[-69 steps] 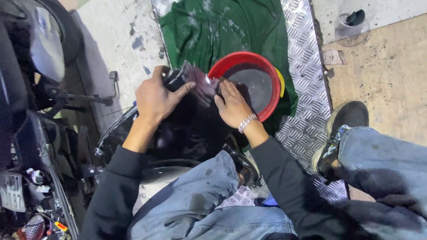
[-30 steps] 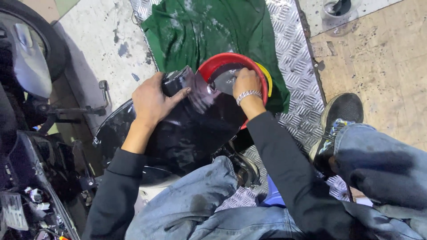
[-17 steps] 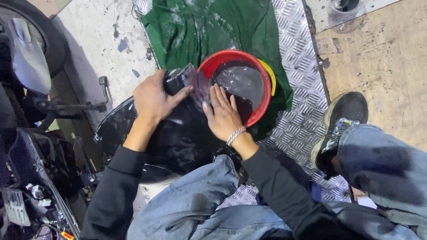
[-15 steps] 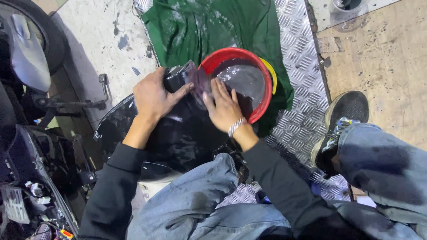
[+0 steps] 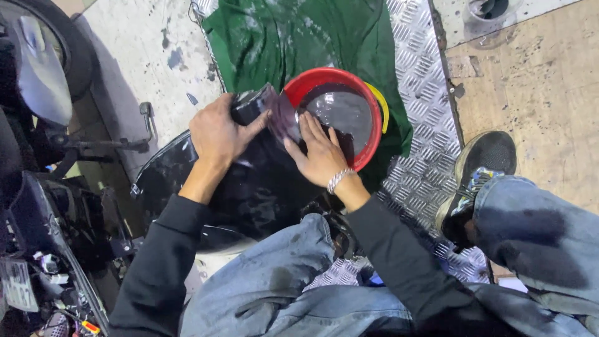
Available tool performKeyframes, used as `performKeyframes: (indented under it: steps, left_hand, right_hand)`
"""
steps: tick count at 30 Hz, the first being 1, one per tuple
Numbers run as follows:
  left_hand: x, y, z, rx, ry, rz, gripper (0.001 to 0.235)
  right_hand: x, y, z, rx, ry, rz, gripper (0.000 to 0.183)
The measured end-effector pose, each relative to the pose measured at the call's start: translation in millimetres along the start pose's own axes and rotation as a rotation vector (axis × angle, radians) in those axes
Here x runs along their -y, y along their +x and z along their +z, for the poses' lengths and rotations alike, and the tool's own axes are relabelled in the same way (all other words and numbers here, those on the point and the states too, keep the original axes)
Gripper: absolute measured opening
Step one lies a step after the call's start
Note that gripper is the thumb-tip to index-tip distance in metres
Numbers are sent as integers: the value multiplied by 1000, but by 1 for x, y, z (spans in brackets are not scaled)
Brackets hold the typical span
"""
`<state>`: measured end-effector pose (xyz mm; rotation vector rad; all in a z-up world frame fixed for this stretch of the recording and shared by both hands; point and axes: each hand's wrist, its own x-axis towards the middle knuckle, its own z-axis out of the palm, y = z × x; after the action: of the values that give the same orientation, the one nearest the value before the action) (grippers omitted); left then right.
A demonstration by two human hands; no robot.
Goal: The person scrubs a black motorcycle part with a sponge, repeatedly dipping it into a red bucket of water. The person holds the part steady with one hand while scrubbing with the other, focusing on a specific area throughout the clip.
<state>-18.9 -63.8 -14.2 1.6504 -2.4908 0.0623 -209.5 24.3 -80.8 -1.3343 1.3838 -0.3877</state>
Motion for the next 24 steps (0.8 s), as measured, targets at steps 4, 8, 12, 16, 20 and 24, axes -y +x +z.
performKeyframes:
  steps: [4,8,12,16,20,24]
  left_hand:
    - [3,-2,3,1,-15,12,67]
    - [1,-1,0,7,-9,-12,66]
    - [2,1,1,-8,-2,2,65]
    - [1,-3,0,35,-60,-16,65]
    - [0,-4,2,-1,-17,4,66]
    - [2,-2,5,-20,-14,2,66]
  right_hand:
    - [-14,22,4,-26,-13,-19,78]
    - [-8,11,2,15,12,-31,78]
    - [-32,49,12,-13,39,-34,78]
    - [-12,13,0,42,34,19,77]
    - [-8,17,-2,7,-30,0,78]
    - [9,-7,-7,24,5,4,79]
